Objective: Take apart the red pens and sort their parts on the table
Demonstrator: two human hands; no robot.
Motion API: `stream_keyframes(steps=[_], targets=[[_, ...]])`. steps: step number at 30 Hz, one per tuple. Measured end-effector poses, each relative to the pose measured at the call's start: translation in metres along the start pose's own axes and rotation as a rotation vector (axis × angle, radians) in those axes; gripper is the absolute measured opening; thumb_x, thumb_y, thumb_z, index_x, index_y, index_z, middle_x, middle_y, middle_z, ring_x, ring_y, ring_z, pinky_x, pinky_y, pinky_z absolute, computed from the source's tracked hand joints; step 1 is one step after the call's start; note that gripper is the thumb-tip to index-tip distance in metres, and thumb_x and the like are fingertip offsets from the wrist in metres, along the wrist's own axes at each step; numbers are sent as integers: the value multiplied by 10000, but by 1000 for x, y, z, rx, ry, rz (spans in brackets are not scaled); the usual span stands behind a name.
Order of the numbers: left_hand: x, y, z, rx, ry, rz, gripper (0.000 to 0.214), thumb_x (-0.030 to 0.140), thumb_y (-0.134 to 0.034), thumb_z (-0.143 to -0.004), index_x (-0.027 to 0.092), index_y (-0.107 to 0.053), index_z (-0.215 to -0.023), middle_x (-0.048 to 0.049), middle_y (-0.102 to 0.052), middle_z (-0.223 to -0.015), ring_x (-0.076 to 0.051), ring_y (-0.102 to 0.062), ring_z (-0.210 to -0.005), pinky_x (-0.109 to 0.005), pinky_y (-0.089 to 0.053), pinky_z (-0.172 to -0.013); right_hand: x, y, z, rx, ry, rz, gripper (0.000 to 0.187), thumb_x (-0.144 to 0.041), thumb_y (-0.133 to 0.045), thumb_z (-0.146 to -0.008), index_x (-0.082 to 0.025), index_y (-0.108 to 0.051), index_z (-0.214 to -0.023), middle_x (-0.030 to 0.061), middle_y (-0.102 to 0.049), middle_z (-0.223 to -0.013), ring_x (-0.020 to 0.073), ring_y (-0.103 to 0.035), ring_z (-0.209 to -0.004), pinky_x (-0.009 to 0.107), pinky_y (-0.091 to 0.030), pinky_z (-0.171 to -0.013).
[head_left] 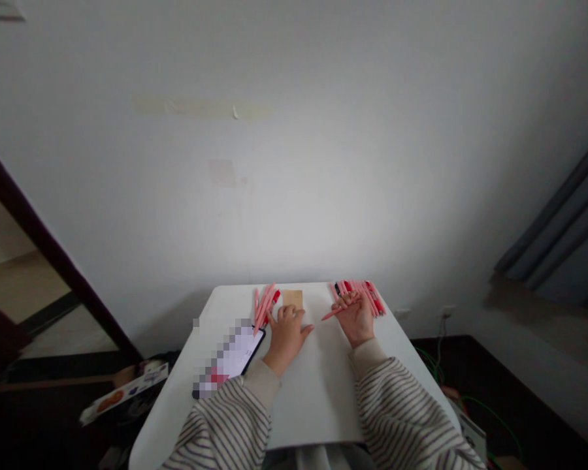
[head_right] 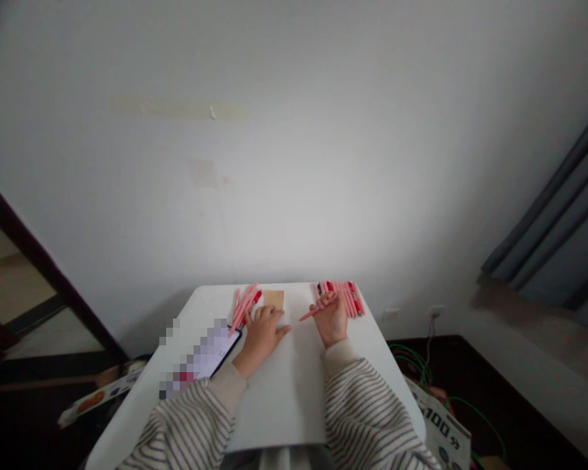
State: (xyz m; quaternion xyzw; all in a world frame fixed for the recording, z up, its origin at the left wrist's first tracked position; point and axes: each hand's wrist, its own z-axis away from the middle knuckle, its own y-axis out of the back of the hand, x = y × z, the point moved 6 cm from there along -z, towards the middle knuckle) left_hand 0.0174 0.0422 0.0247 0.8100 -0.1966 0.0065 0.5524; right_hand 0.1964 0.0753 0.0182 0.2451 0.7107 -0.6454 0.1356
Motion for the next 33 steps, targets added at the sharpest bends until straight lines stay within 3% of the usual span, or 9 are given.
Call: stream_keyframes(steps=[5, 11, 14, 17, 24, 28, 33], targets=[[0, 1, 0, 6, -1, -2, 358, 447, -610, -791, 267, -603, -1100, -76, -588, -1152, -283, -460, -1134, -593, -221, -1045, 3, 8, -4, 21, 3, 41, 306, -551, -553, -817, -251, -573, -763, -57, -510, -637, 105, -467, -563, 303, -462, -645], [1, 3, 1, 2, -22, 29, 343, 395, -593, -816, 243, -582, -1124, -77, -604, -1182, -265, -486, -1143, -583, -169, -1083, 5, 15, -6, 83, 16, 140, 217, -360, -711, -732, -261, -662, -918, -23, -647, -836, 131, -589, -786, 357, -516, -803], [1, 4, 2, -13, -23, 40, 321, 372, -588, -823, 224, -593, -1108, -85, -597, -1221, -265, -496, -1148, -582, -155, -1091, 4, 13, -5, 87, 56, 160, 264, -395, -741, -704, -242, -668, -907, 2, -662, -899, 167, -597, -910, 422, -529, -850], [1, 4, 4, -24, -26, 32, 317, 378, -594, -819, 227, -610, -1097, -78, -613, -1189, -269, -505, -1123, -579, -182, -1077, 2, 14, -5, 106, 97, 194, 317, -461, -746, -693, -230, -663, -892, 12, -658, -944, 168, -597, -907, 439, -552, -828], [0, 7, 9, 21, -36, 14, 281, 427, -597, -807, 320, -654, -1061, -36, -622, -1098, -276, -471, -1085, -548, -260, -1011, 1, 19, -9, 149, 182, 440, 353, -517, -769, -637, -204, -647, -742, -11, -614, -802, 105, -568, -742, 302, -552, -782], [-2, 9, 9, 12, -17, 24, 238, 409, -540, -847, 327, -675, -1025, -35, -642, -1061, -269, -470, -1056, -563, -249, -996, -1, 11, -9, 69, 266, 650, 294, -437, -796, -633, -194, -653, -717, -9, -619, -797, 117, -558, -744, 305, -508, -779], [-6, 11, 7, -4, 14, 20, 227, 313, -483, -881, 310, -689, -975, -35, -657, -1040, -250, -470, -1053, -581, -228, -998, -1, -2, -5, -45, 356, 918, 318, -496, -683, -736, -193, -678, -638, 55, -682, -981, 206, -583, -973, 398, -413, -966]])
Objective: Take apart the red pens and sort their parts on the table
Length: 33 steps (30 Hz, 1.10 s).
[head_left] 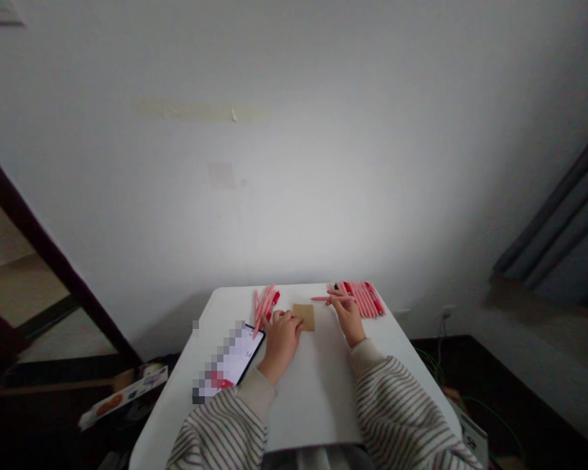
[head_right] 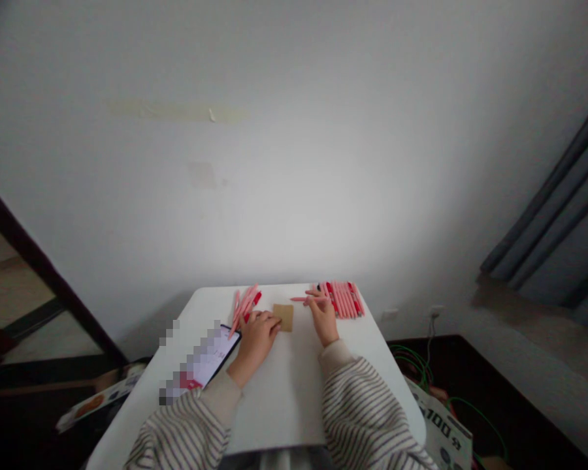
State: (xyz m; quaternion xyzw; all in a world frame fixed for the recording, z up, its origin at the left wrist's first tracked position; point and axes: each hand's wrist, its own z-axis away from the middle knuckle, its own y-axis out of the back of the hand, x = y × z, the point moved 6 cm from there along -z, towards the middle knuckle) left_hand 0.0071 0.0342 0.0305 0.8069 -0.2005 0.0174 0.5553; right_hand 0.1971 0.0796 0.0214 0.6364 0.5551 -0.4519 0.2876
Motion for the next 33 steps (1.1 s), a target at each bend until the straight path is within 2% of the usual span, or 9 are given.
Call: stream_keyframes(steps=[2, 4, 9, 12, 18, 20, 24, 28, 33], targets=[[-1, 1, -1, -4, 8, -6, 206, 309, -508, -866, 308, -694, -954, -30, -659, -1031, -252, -468, -1059, -587, -220, -1005, -1, -6, 2, -72, 15, 74, 348, -520, -614, -785, -198, -707, -690, 76, -683, -1037, 225, -584, -1033, 404, -413, -971], [-1, 2, -1, 3, 17, -14, 187, 314, -541, -846, 308, -694, -954, -30, -657, -1041, -262, -465, -1077, -600, -209, -1015, -2, -12, 4, -114, 37, 113, 335, -516, -606, -791, -202, -721, -774, 80, -686, -1010, 221, -604, -999, 389, -450, -918], [-1, 6, 0, 29, 31, -36, 196, 330, -559, -830, 308, -672, -989, -33, -644, -1101, -295, -457, -1148, -636, -187, -1036, -8, -12, 7, -69, 134, 241, 321, -505, -683, -718, -188, -670, -769, 51, -665, -818, 192, -614, -811, 334, -491, -771], [-2, 7, 1, 31, 50, -61, 248, 341, -578, -814, 288, -650, -1045, -48, -635, -1130, -300, -460, -1161, -650, -176, -1052, -8, -14, 8, -94, 143, 322, 320, -506, -668, -733, -190, -650, -775, 36, -656, -765, 170, -597, -732, 300, -491, -698], [-4, 7, 1, 44, 60, -51, 233, 378, -574, -819, 271, -659, -1007, -50, -637, -1132, -308, -455, -1161, -690, -140, -1052, -5, -20, 12, -171, 199, 373, 249, -429, -586, -815, -225, -721, -861, 69, -714, -946, 209, -631, -940, 382, -484, -893], [-3, 7, 1, 49, 48, -32, 199, 375, -558, -833, 291, -668, -977, -34, -643, -1117, -302, -459, -1150, -705, -115, -1049, -4, -22, 12, -191, 217, 373, 219, -389, -612, -796, -226, -728, -884, 72, -723, -925, 213, -643, -910, 393, -493, -882], [-3, 8, 1, 40, 32, -15, 192, 364, -564, -831, 333, -674, -986, -17, -642, -1106, -293, -463, -1139, -714, -101, -1050, 1, -20, 10, -171, 178, 379, 183, -350, -610, -786, -203, -720, -802, 78, -726, -896, 221, -652, -902, 401, -495, -881], [-1, 7, 1, 28, 40, -5, 204, 373, -571, -819, 323, -679, -985, -31, -628, -1153, -308, -440, -1199, -711, -106, -1061, 5, -19, 10, -150, 115, 425, 154, -316, -609, -767, -193, -701, -775, 71, -716, -880, 226, -643, -910, 400, -481, -892], [1, 5, 2, 16, 35, 6, 261, 383, -568, -813, 325, -655, -1052, -35, -643, -1179, -320, -429, -1239, -713, -112, -1060, 1, -24, 13, -188, 142, 441, 127, -293, -608, -760, -197, -691, -759, 67, -708, -885, 221, -633, -906, 394, -470, -893]])
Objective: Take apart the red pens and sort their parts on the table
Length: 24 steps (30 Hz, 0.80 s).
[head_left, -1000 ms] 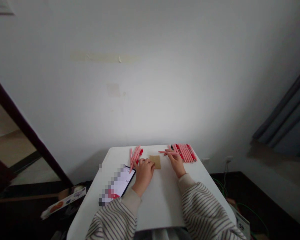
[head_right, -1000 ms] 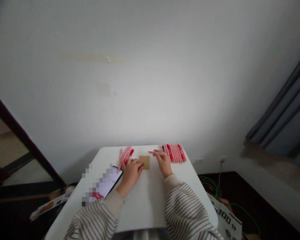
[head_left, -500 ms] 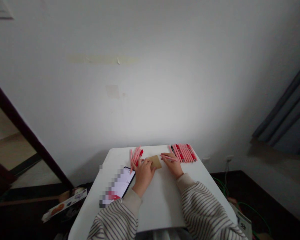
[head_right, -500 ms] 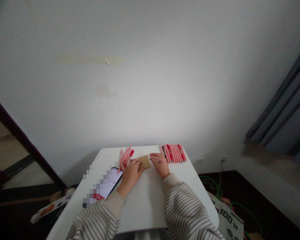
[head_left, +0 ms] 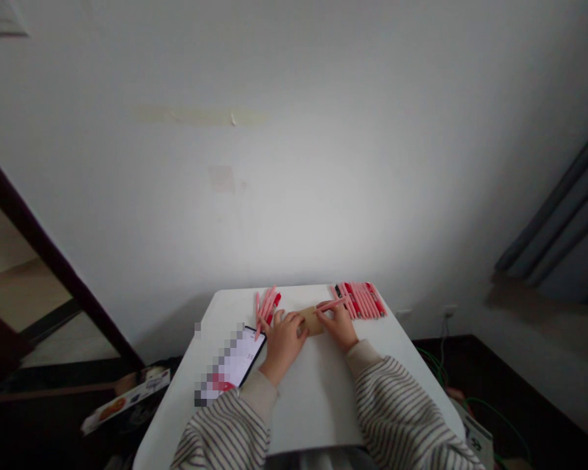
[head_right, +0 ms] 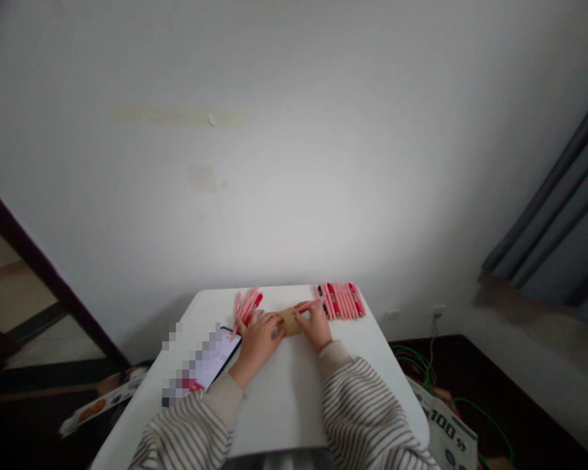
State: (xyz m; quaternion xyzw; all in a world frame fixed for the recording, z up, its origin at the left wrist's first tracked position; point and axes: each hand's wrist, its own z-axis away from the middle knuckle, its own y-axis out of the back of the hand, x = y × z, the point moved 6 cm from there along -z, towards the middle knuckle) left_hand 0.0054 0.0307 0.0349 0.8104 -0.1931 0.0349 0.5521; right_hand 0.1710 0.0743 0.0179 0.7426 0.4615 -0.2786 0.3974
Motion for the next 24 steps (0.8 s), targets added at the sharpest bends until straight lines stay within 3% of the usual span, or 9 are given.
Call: stream_keyframes(steps=[18, 24], targets=[[2, 4, 1, -15, 16, -19, 269, 418, -558, -815, 362, -661, -1057, -27, -643, -1196, -342, -417, -1257, -730, -81, -1046, -2, -10, 0, -114, 57, 139, 79, -210, -622, -740, -198, -693, -707, 71, -713, -841, 226, -628, -877, 397, -470, -864], [3, 2, 2, 1, 23, -24, 280, 415, -567, -810, 371, -654, -1072, -23, -642, -1203, -341, -428, -1243, -739, -73, -1039, -7, -9, 0, -89, 48, 159, 85, -178, -609, -726, -192, -690, -708, 75, -703, -833, 228, -617, -878, 401, -462, -879]])
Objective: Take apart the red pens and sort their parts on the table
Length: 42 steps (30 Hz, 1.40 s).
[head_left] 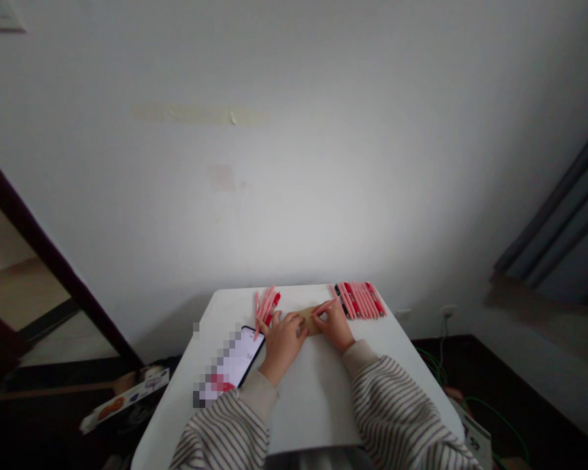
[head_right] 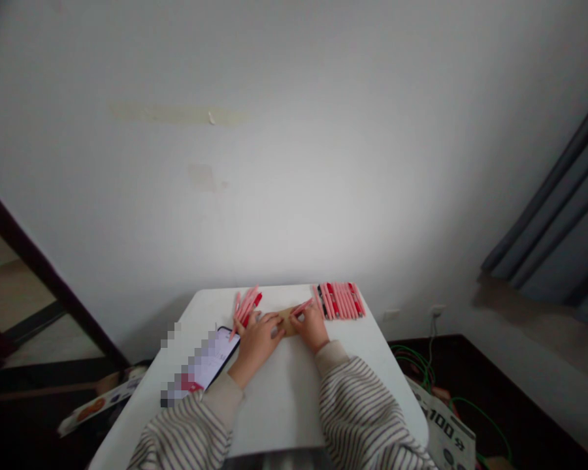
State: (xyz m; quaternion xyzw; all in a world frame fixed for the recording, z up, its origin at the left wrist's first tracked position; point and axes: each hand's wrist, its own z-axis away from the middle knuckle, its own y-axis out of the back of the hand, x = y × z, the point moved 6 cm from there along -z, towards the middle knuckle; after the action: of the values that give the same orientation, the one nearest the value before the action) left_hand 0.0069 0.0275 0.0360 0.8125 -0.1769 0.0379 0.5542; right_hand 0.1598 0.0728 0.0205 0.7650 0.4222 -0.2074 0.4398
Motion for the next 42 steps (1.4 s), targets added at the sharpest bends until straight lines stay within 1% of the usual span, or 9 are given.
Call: stream_keyframes(steps=[4, 9, 15, 20, 26, 30, 35, 37, 42], targets=[[0, 0, 0, -7, 5, 13, 273, 412, -573, -809, 374, -656, -1066, -17, -642, -1199, -343, -434, -1237, -749, -53, -1034, 1, 0, 0, 12, -3, -3, 91, -174, -600, -721, -198, -674, -672, 70, -697, -810, 231, -612, -866, 407, -462, -877], [0, 1, -1, -16, 10, 35, 257, 403, -569, -814, 374, -657, -1054, -7, -642, -1202, -347, -426, -1236, -760, -48, -1019, 5, 0, 0, 28, -15, 6, 84, -178, -590, -722, -195, -666, -693, 70, -688, -818, 234, -600, -881, 416, -460, -887], [-1, -1, -1, -10, 8, 30, 264, 404, -580, -805, 364, -659, -1054, -11, -643, -1206, -339, -421, -1233, -713, -70, -1046, 7, 2, 2, 69, -12, -14, 64, -177, -597, -717, -200, -654, -701, 71, -660, -832, 236, -581, -896, 418, -469, -883], [0, 2, 0, -21, 10, 6, 273, 421, -570, -809, 375, -654, -1066, -11, -641, -1208, -332, -428, -1232, -706, -114, -1041, 10, 1, 1, 77, -16, -10, 75, -157, -580, -719, -188, -648, -721, 74, -643, -830, 225, -579, -885, 398, -464, -883], [0, 0, -1, -20, 11, 9, 279, 423, -568, -811, 373, -657, -1070, -19, -639, -1206, -336, -428, -1236, -719, -96, -1040, 13, 1, 2, 96, -39, -8, 74, -158, -581, -716, -191, -647, -716, 66, -644, -845, 209, -579, -892, 350, -468, -884], [-1, -2, -1, -19, 8, 22, 271, 419, -565, -816, 378, -653, -1069, -11, -643, -1205, -343, -427, -1236, -741, -73, -1025, 12, 2, 2, 101, -45, -10, 61, -172, -588, -712, -192, -644, -697, 75, -646, -856, 214, -582, -894, 352, -469, -887], [-1, -1, 0, -13, 5, 0, 282, 421, -565, -813, 367, -653, -1076, -21, -639, -1209, -329, -434, -1240, -704, -104, -1052, 9, 9, 1, 137, -16, -86, 106, -262, -573, -771, -197, -655, -757, 72, -681, -855, 228, -598, -910, 398, -449, -909], [-1, -1, 0, -17, 8, -4, 282, 424, -564, -812, 363, -656, -1072, -24, -636, -1213, -330, -434, -1242, -697, -114, -1055, 11, 15, 0, 176, -36, -121, 150, -318, -569, -791, -199, -660, -777, 76, -694, -882, 236, -605, -925, 416, -442, -912], [-2, -1, 0, -14, 9, 9, 289, 422, -565, -810, 371, -652, -1080, -21, -636, -1217, -332, -435, -1241, -692, -120, -1054, 15, 21, 1, 226, -66, -200, 240, -420, -577, -800, -201, -675, -790, 84, -697, -937, 235, -606, -950, 415, -440, -910]])
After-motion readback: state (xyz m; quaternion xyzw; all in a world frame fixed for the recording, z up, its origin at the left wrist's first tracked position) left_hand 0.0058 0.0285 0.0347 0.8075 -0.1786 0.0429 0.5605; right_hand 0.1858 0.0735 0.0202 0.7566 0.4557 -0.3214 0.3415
